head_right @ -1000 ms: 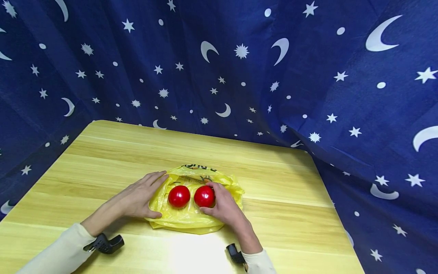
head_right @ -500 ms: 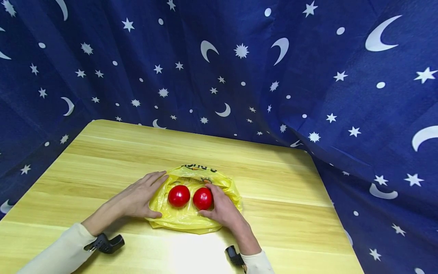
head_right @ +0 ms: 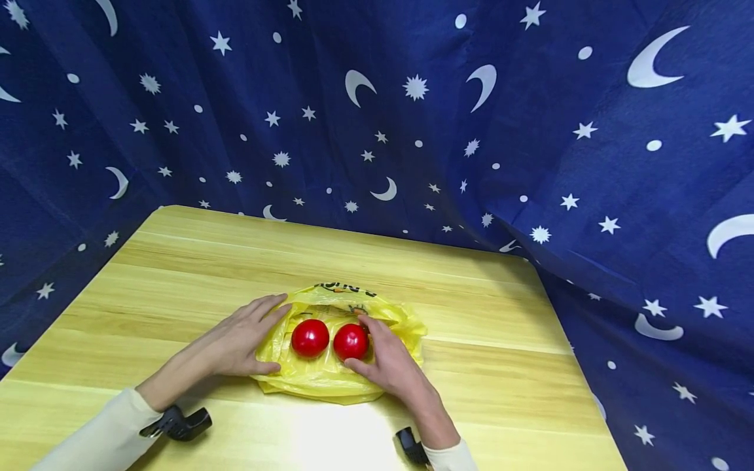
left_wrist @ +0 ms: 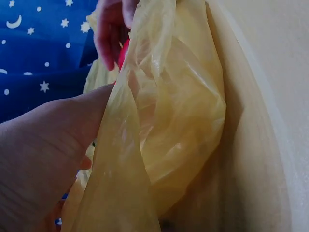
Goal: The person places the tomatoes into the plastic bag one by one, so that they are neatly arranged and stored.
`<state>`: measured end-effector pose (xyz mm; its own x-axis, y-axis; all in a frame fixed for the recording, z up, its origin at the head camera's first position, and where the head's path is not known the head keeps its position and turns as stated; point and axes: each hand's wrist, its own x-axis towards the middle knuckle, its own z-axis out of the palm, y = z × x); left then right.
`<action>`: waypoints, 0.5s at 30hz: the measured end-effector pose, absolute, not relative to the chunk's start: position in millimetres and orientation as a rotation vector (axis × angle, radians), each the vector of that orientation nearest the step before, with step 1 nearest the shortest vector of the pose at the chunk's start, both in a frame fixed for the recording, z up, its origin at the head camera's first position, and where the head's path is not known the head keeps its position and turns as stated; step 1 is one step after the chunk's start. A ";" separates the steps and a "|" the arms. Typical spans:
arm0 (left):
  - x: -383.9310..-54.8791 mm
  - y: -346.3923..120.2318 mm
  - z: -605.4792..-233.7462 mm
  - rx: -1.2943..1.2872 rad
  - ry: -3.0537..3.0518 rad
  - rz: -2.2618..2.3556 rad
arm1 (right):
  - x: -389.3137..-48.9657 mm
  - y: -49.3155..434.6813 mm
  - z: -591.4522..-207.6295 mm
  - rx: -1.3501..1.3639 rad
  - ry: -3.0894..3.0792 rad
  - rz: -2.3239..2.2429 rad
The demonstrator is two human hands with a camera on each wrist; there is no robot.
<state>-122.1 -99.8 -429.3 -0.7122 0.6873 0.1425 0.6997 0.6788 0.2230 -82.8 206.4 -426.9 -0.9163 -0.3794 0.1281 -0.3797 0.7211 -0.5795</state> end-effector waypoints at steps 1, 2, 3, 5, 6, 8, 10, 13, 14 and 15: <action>-121.4 -100.0 -428.2 -1.185 -2.820 -0.407 | -80.9 207.3 -423.1 0.652 -2.898 0.982; -120.5 -100.2 -426.6 -1.196 -2.805 -0.412 | -79.0 208.4 -419.3 0.661 -2.879 0.980; -119.5 -100.4 -425.0 -1.206 -2.790 -0.417 | -76.9 209.7 -415.1 0.674 -2.859 0.967; -116.8 -100.3 -421.2 -1.228 -2.759 -0.433 | -72.3 213.1 -406.8 0.703 -2.812 0.952; -115.2 -100.2 -419.2 -1.237 -2.747 -0.439 | -69.7 215.1 -403.0 0.716 -2.782 0.935; -111.7 -100.1 -414.8 -1.256 -2.729 -0.436 | -64.4 220.2 -395.8 0.739 -2.726 0.901; -108.2 -99.9 -410.6 -1.276 -2.716 -0.425 | -58.9 226.4 -389.8 0.766 -2.669 0.876; -102.8 -100.6 -404.7 -1.303 -2.709 -0.412 | -49.7 236.9 -384.0 0.751 -2.637 0.828; -101.1 -100.8 -403.0 -1.308 -2.704 -0.416 | -46.8 240.3 -382.6 0.742 -2.637 0.815; -99.5 -101.1 -401.4 -1.311 -2.698 -0.414 | -43.9 243.6 -381.8 0.731 -2.641 0.805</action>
